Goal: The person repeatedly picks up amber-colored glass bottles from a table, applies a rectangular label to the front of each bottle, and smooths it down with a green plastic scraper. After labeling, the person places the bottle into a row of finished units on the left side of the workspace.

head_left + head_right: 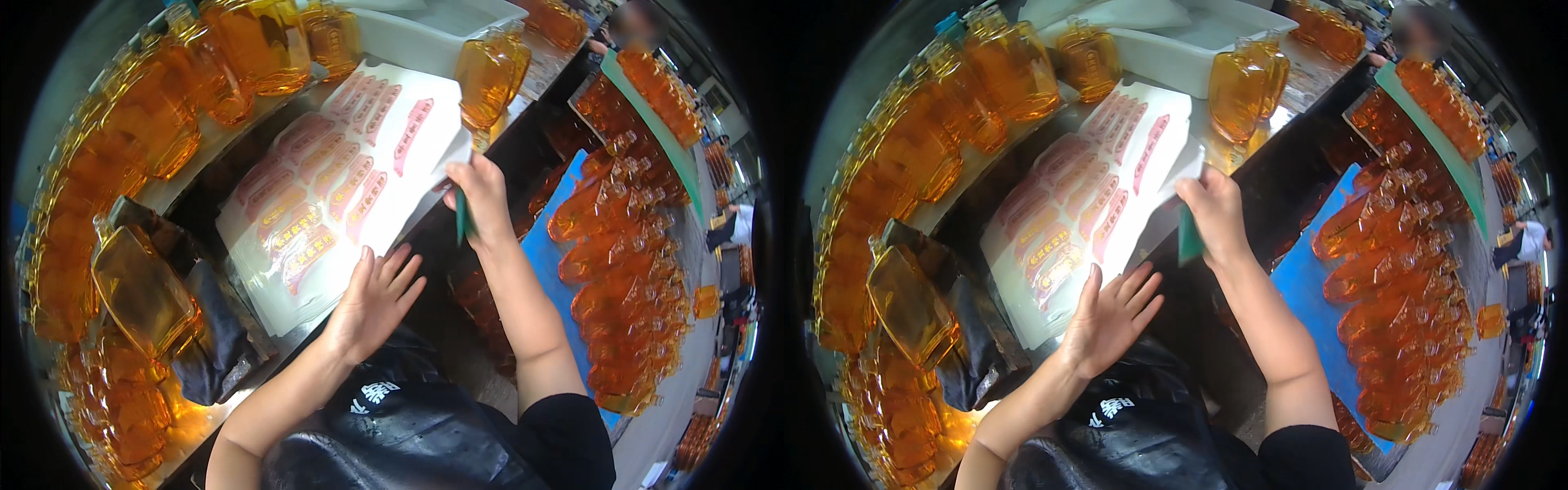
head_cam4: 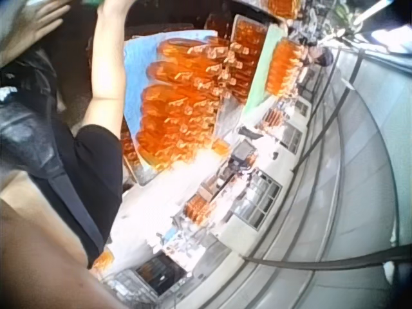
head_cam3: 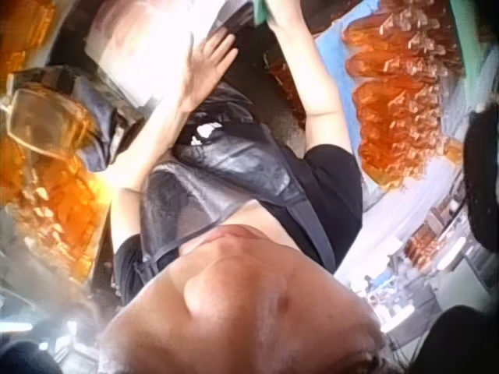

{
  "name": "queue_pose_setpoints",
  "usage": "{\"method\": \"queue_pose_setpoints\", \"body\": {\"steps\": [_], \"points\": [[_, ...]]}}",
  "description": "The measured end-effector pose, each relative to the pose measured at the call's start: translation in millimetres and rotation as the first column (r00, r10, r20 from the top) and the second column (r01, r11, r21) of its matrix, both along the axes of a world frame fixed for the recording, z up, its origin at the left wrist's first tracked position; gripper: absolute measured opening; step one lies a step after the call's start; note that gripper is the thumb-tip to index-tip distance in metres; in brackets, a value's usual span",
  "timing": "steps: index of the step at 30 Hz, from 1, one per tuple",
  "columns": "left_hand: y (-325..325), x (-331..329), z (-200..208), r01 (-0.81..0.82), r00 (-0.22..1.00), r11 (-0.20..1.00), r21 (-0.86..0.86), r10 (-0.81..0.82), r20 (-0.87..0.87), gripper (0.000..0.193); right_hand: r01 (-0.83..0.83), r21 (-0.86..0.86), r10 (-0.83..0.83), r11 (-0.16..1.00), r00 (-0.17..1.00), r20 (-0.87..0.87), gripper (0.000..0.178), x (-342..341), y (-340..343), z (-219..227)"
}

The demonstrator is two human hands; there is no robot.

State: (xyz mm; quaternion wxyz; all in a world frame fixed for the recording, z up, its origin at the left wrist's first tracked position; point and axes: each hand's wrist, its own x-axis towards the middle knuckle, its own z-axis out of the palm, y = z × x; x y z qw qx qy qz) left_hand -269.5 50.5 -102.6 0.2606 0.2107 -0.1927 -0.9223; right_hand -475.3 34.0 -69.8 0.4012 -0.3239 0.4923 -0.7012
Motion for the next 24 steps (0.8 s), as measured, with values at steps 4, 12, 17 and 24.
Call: {"method": "queue_pose_setpoints", "body": {"steps": [4, 12, 17, 24], "points": [[16, -28, 4, -0.196, 0.977, 0.97, 0.141, 0.205, -0.053, 0.076, -0.037, 0.004, 0.036, 0.999, 0.992, 0.12, 0.017, -5, 15, -13], [-20, -37, 33, -0.469, 0.844, 0.858, 0.208, 0.505, -0.18, 0.058, -0.131, -0.061, 0.133, 0.989, 0.99, 0.034, 0.022, 9, 18, 20], [-6, -25, 45, -0.574, 0.819, 0.79, 0.214, 0.558, 0.135, 0.037, -0.553, -0.004, 0.548, 0.833, 0.825, -0.14, 0.054, -27, 51, 1], [16, -24, 54, -0.528, 0.847, 0.808, 0.26, 0.481, 0.227, 0.03, -0.173, 0.489, 0.191, 0.855, 0.982, 0.014, 0.078, -137, -31, -62]]}}
